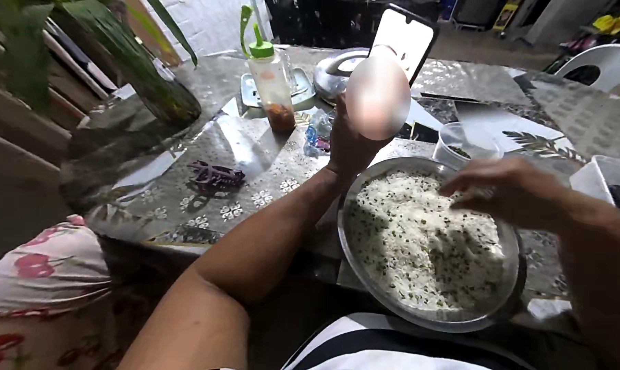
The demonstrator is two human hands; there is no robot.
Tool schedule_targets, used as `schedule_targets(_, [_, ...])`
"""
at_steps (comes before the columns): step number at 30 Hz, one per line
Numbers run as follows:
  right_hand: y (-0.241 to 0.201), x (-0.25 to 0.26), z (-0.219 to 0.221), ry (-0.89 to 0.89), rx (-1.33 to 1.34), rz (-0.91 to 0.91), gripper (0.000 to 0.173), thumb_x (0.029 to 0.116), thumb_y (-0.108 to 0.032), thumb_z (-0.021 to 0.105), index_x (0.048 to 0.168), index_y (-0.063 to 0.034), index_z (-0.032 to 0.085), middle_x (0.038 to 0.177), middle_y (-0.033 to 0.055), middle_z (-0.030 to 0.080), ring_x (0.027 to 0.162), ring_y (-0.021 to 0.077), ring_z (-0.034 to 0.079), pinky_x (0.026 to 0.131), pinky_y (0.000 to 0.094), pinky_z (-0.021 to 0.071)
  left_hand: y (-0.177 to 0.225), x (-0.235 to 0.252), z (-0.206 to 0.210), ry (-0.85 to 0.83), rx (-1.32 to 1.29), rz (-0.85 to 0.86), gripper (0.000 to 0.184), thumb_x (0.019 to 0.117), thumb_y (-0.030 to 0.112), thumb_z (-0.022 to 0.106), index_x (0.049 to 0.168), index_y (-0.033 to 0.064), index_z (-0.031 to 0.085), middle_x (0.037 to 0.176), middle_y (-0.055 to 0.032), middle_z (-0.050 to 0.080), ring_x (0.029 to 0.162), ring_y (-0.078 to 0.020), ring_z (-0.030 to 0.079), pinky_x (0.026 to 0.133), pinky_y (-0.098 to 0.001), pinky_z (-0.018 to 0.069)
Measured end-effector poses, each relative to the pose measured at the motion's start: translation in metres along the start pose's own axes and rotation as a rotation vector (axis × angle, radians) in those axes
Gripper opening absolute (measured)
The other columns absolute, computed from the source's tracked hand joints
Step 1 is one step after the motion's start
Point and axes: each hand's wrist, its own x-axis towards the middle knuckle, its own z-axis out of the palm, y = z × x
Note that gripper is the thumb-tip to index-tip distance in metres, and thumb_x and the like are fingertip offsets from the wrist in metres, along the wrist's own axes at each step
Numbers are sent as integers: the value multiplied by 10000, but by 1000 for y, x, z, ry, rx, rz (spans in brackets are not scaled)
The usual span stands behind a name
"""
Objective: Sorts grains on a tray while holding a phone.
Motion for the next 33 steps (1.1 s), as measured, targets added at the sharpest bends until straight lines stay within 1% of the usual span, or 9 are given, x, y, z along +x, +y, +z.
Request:
schedule_targets(3, [-25,7,33,-270,7,-136,157,916,-141,731,1069,-159,758,991,45,723,960,248,694,836,461,572,1,0,-1,-13,30,-12,903,715,282,886,1407,-60,418,1218,-198,634,1101,-202,654,961,-355,547])
schedule_targets(6, [-23,7,42,-186,-70,-242,117,921,-50,649,947,-115,743,839,50,694,827,239,690,742,412,576,2,1,-2,-15,52,-26,900,713,296,884,1405,-47,422,1200,-186,639,1085,-202,659,946,-362,553])
schedule_targets(11, [-12,3,12,-95,-43,-193,141,948,-61,621,981,-86,756,950,97,718,898,264,696,814,447,576,5,6,-9,-63,125,16,917,761,383,862,1405,-105,427,1280,-212,619,1138,-168,644,996,-301,528])
schedule_targets(12, [-13,3,8,-93,-52,-184,150,950,-67,604,984,-82,750,938,104,715,871,258,694,792,439,571,6,6,-10,-91,151,8,824,779,383,844,1346,-102,495,1226,-194,643,1110,-154,647,993,-300,520])
schedule_targets(15, [-15,3,4,-56,-90,-196,192,980,-102,551,978,-76,741,840,97,677,757,220,652,700,404,532,3,7,-11,-155,147,39,251,812,247,831,836,46,682,737,16,621,699,-35,600,711,-257,524])
schedule_targets(19, [-15,3,1,-17,-98,-230,224,1019,-154,523,1023,-86,737,832,73,668,738,179,636,682,357,520,3,10,-13,-156,75,70,193,791,122,829,744,84,646,659,58,570,628,-11,567,646,-224,509])
schedule_targets(23, [-15,4,1,-34,-71,-239,209,944,-111,568,1048,-107,749,1000,70,732,944,240,660,833,408,525,0,14,-14,-90,67,85,291,759,251,870,863,72,665,783,22,630,762,-37,630,753,-246,546])
schedule_targets(29, [-18,10,31,-186,-67,-232,75,903,-102,699,908,-132,767,865,55,714,880,269,678,802,465,548,-5,15,-12,-21,116,85,897,749,413,859,1360,-113,466,1282,-211,596,1180,-168,607,1039,-287,491])
schedule_targets(33, [-16,7,29,-71,-129,-283,137,954,-148,630,886,-145,750,800,-1,687,822,203,672,769,410,559,-1,12,-10,9,139,94,918,730,380,873,1388,-80,428,1229,-196,629,1090,-186,653,950,-338,552])
